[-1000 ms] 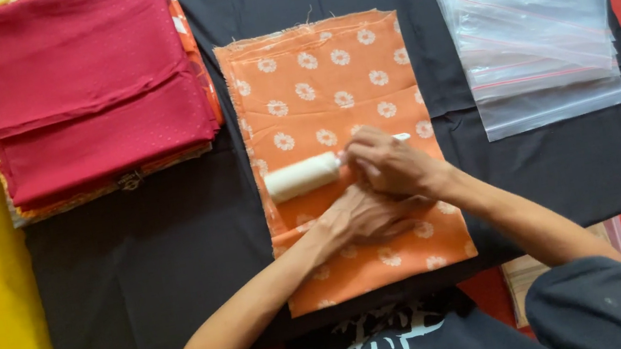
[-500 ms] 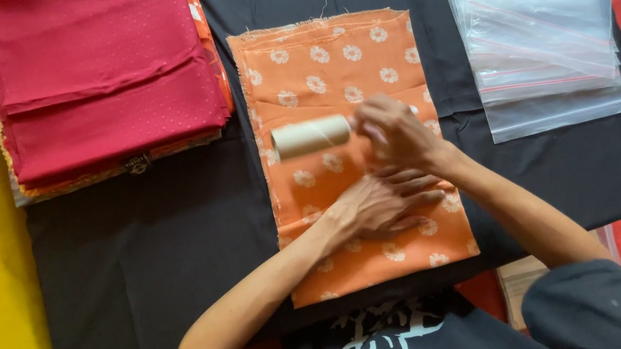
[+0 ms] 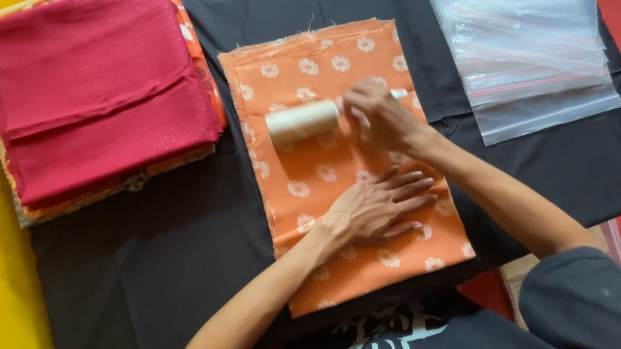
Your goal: The person uses a lint roller to roll over an orange patterned fabric on a black table. They repeatedly fold and unfold the fabric while continuing to roll it. Stacks of other fabrics and plastic bags are visible nearby.
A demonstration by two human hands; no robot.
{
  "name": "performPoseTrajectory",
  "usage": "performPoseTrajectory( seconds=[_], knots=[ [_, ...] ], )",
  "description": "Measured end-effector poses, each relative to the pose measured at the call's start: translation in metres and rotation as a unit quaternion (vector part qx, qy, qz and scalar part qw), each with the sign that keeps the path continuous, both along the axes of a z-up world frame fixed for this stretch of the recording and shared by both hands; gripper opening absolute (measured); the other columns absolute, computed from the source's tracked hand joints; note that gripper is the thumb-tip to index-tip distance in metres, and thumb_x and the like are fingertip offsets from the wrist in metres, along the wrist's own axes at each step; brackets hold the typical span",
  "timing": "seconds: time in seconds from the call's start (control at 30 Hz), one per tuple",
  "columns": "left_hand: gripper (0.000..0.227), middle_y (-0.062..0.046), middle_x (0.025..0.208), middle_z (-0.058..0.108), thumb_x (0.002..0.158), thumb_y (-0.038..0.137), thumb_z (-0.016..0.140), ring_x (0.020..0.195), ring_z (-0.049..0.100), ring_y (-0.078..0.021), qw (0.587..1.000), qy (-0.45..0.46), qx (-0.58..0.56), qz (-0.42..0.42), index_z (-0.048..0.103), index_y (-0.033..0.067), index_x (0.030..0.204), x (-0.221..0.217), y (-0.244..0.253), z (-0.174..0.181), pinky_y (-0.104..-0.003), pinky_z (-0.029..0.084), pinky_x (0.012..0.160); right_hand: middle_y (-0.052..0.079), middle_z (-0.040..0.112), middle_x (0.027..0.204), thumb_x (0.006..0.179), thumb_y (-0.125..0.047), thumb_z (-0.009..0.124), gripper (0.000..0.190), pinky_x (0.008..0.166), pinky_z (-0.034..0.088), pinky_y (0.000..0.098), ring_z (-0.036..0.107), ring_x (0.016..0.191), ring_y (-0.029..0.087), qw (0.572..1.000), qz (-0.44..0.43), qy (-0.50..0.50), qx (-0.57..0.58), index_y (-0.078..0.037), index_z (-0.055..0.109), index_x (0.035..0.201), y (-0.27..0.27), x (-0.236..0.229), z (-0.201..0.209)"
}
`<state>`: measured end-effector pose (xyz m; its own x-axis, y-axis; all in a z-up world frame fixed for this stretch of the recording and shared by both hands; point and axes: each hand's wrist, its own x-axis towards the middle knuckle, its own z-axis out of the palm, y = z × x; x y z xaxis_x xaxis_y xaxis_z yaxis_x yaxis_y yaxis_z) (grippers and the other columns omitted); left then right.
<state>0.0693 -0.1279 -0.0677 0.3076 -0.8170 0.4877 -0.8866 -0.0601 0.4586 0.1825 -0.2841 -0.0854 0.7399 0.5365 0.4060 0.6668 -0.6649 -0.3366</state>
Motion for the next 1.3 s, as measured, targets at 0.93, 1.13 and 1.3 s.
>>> performPoseTrajectory(
  seconds=[0.93, 1.13, 1.3],
  knots=[
    [0.051, -0.013, 0.145, 0.057, 0.106, 0.049, 0.037, 0.14, 0.051, -0.0322, 1.0, 0.004, 0.013, -0.007, 0.055, 0.0169, 0.14, 0.001, 0.001, 0.0, -0.051, 0.036, 0.117, 0.006, 0.052, 0.081, 0.077, 0.003, 0.063, 0.021, 0.073, 0.049, 0.0438, 0.057, 0.078, 0.034, 0.999, -0.032, -0.025, -0.019, -0.014, 0.051, 0.081, -0.026, -0.002, 0.001],
    [0.05, -0.012, 0.143, 0.059, 0.106, 0.05, 0.039, 0.14, 0.052, -0.0297, 1.0, -0.004, 0.006, -0.005, 0.056, 0.017, 0.14, 0.003, 0.002, 0.006, -0.05, 0.037, 0.118, 0.006, 0.053, 0.084, 0.075, 0.004, 0.067, 0.025, 0.073, 0.048, 0.0438, 0.058, 0.081, 0.035, 1.0, -0.014, 0.011, 0.001, -0.013, 0.052, 0.084, -0.055, -0.024, 0.009],
    [0.044, -0.016, 0.126, 0.063, 0.104, 0.043, 0.046, 0.128, 0.058, -0.0382, 0.997, 0.067, -0.025, -0.033, 0.061, 0.011, 0.13, 0.007, 0.007, 0.045, -0.053, 0.044, 0.111, 0.002, 0.056, 0.083, 0.07, 0.0, 0.069, 0.027, 0.071, 0.048, 0.04, 0.058, 0.079, 0.03, 0.998, -0.027, 0.016, -0.054, -0.017, 0.049, 0.077, -0.067, -0.081, 0.02]
  ],
)
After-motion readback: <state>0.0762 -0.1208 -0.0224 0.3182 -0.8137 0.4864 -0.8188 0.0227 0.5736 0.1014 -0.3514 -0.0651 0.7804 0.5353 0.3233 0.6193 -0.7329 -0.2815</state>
